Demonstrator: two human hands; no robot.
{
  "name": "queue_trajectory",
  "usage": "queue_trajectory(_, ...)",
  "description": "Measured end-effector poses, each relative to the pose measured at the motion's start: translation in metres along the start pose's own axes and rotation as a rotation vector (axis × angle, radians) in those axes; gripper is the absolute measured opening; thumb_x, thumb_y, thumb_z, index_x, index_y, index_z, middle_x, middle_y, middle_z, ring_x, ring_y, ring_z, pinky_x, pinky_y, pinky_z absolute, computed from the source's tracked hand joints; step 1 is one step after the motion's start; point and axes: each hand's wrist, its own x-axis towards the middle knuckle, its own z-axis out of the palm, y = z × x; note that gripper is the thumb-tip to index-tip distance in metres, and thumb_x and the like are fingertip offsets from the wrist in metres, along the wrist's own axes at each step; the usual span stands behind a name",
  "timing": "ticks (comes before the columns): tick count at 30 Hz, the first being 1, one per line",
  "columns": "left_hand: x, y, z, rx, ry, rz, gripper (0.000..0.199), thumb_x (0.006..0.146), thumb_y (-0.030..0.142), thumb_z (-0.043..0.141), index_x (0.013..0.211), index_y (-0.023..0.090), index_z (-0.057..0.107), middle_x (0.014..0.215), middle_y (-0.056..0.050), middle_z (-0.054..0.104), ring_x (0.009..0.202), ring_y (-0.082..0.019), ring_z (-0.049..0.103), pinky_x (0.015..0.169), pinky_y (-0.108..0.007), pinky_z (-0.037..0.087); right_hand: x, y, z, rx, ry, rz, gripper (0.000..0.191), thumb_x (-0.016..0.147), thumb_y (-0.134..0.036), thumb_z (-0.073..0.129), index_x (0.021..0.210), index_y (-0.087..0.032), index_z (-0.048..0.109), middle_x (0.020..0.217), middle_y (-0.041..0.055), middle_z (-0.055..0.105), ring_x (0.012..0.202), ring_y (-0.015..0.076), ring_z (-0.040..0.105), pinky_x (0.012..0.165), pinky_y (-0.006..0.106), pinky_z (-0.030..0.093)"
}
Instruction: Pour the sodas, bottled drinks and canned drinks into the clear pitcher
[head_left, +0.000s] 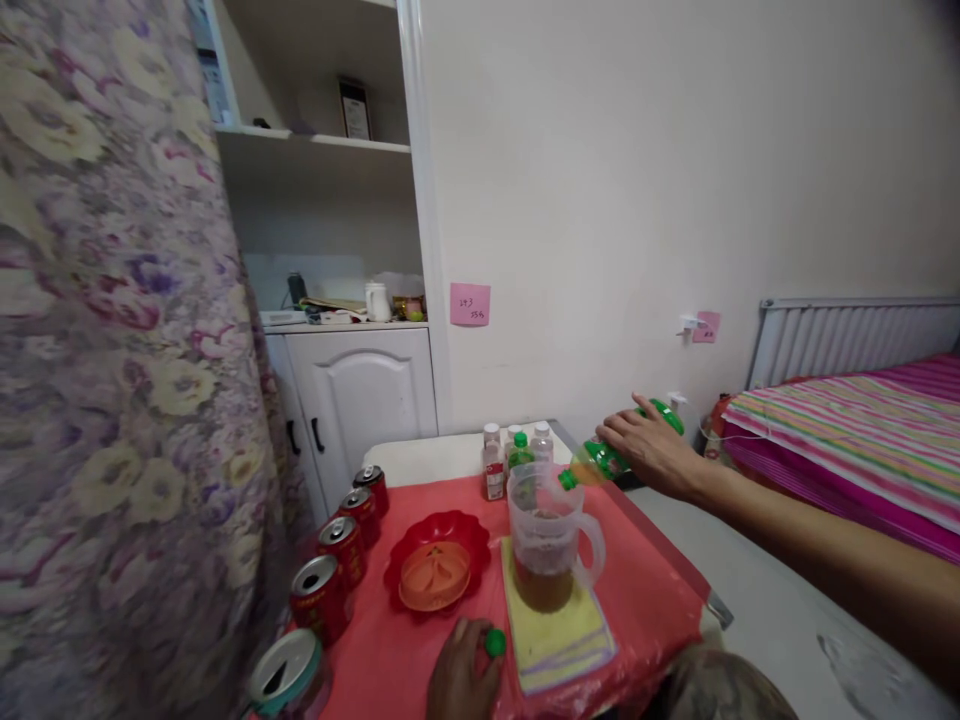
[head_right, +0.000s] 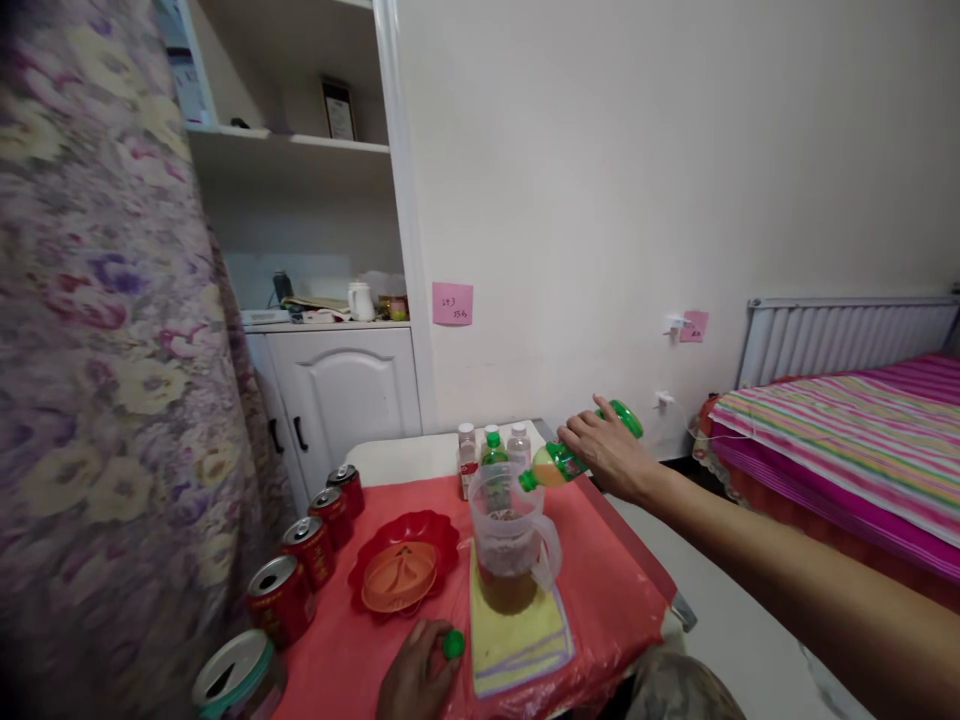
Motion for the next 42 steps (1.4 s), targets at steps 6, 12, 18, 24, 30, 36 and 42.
queue_trajectory(6, 0.000, 0.007, -0.003, -0.123, 0.041, -0.052, 0.018, 0.075, 0.022, 0.057, 0.089, 0.020, 0.067, 0.085, -0.005, 0.070, 0.077, -0.023, 0.065, 0.073, -0.033, 0.052, -0.022, 0.002, -0.001, 0.187, 0.038, 0.198, 0.045, 0.079, -0.021, 0.066, 0.123, -0.013, 0.060, 0.117, 0.0165, 0.071, 0.108, 0.0360, 0.065, 0.105, 0.057, 0.038)
queue_trajectory(12, -0.010, 0.032, -0.012, -0.210, 0.073, -0.071, 0.020, 0.077, 0.027, 0.056, 0.093, 0.018, 0.065, 0.086, -0.008, 0.073, 0.081, -0.024, 0.069, 0.077, -0.033, 0.053, -0.086, -0.037, -0.002, 1.233, 0.043, 0.445, 0.069, 0.072, -0.047, 0.075, 0.131, -0.018, 0.056, 0.118, 0.0099, 0.071, 0.107, 0.0318, 0.066, 0.090, 0.039, 0.053)
queue_trajectory(18, -0.027, 0.063, -0.024, -0.423, 0.147, -0.194, 0.024, 0.064, 0.026, 0.066, 0.087, 0.019, 0.066, 0.072, -0.001, 0.068, 0.067, -0.020, 0.063, 0.066, -0.030, 0.050, -0.111, -0.151, 0.045, 1.794, -0.227, 0.245, 0.087, 0.055, -0.044, 0.087, 0.134, -0.020, 0.059, 0.124, 0.0083, 0.071, 0.115, 0.0331, 0.062, 0.104, 0.041, 0.045)
queue_trajectory(24, -0.039, 0.062, -0.045, -0.580, 0.096, -0.210, 0.036, 0.066, 0.030, 0.074, 0.099, 0.019, 0.066, 0.072, 0.000, 0.066, 0.069, -0.018, 0.061, 0.065, -0.028, 0.047, -0.108, -0.200, 0.080, 1.810, -0.297, 0.290, 0.073, 0.052, -0.033, 0.086, 0.120, -0.017, 0.064, 0.115, 0.0066, 0.073, 0.106, 0.0301, 0.064, 0.095, 0.037, 0.048)
queue_trajectory(30, -0.045, 0.070, -0.061, -0.607, -0.049, -0.165, 0.039, 0.071, 0.035, 0.074, 0.106, 0.020, 0.068, 0.095, -0.009, 0.076, 0.094, -0.026, 0.070, 0.084, -0.034, 0.053, -0.106, -0.204, 0.071, 1.777, -0.356, 0.266, 0.054, 0.060, -0.033, 0.078, 0.112, -0.021, 0.070, 0.108, 0.0066, 0.075, 0.102, 0.0316, 0.067, 0.090, 0.039, 0.050)
queue_trajectory(36, -0.049, 0.083, -0.078, -0.488, -0.141, -0.130, 0.046, 0.079, 0.041, 0.070, 0.121, 0.023, 0.070, 0.119, -0.011, 0.074, 0.110, -0.029, 0.067, 0.097, -0.041, 0.052, -0.099, -0.206, 0.044, 1.889, -0.364, 0.251, 0.046, 0.065, -0.040, 0.076, 0.108, -0.023, 0.074, 0.106, 0.0072, 0.076, 0.100, 0.0327, 0.067, 0.093, 0.043, 0.049)
queue_trajectory(42, -0.050, 0.091, -0.093, -0.216, -0.177, -0.103, 0.046, 0.084, 0.042, 0.067, 0.127, 0.028, 0.068, 0.126, -0.009, 0.072, 0.117, -0.030, 0.063, 0.105, -0.043, 0.047, -0.099, -0.210, 0.042, 1.962, -0.362, 0.226, 0.047, 0.071, -0.045, 0.076, 0.112, -0.023, 0.073, 0.104, 0.0076, 0.076, 0.101, 0.0323, 0.068, 0.094, 0.043, 0.049)
